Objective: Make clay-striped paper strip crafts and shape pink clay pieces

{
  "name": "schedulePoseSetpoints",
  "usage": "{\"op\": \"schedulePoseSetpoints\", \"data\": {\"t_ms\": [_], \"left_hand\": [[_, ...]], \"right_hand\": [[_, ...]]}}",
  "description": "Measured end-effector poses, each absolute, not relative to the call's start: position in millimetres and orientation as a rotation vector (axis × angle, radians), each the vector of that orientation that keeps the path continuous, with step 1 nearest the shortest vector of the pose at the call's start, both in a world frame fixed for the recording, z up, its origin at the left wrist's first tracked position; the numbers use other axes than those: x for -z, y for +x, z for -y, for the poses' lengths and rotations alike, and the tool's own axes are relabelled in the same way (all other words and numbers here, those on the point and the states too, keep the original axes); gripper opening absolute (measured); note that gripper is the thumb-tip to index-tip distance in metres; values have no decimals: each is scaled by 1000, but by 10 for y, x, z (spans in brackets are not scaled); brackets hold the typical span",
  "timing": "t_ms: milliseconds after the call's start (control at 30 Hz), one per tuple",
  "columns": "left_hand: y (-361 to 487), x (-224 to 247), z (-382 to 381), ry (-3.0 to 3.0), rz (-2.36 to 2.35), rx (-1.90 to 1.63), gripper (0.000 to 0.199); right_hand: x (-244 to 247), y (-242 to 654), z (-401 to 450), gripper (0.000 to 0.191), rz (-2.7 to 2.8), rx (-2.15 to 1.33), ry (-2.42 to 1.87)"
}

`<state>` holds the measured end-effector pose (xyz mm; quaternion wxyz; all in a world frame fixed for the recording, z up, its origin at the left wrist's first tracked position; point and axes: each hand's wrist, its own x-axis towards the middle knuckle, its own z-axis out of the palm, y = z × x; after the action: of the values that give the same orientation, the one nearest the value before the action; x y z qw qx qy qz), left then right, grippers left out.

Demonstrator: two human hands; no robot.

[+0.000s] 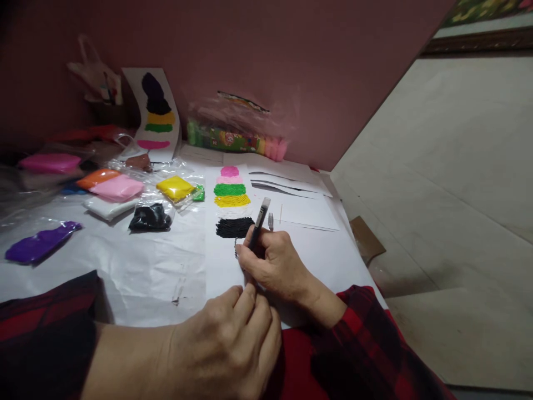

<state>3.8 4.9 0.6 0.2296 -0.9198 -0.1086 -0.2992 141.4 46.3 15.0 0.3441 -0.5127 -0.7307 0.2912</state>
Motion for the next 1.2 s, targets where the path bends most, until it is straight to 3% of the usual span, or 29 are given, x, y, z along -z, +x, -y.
{"op": "schedulePoseSetpoints", "data": {"t_ms": [333,767,1200], "left_hand": [[39,1,-49,-2535,314,811,11],[23,55,-19,-2467,318,781,29],[16,64,-35,-2448,310,751,29]], "right_hand": [[-126,1414,-471,23,1785,-812,-1375],[-131,1388,-354,28,1433,-958,-1384],[-60,1441,-175,20,1390,-906,-1387]]}}
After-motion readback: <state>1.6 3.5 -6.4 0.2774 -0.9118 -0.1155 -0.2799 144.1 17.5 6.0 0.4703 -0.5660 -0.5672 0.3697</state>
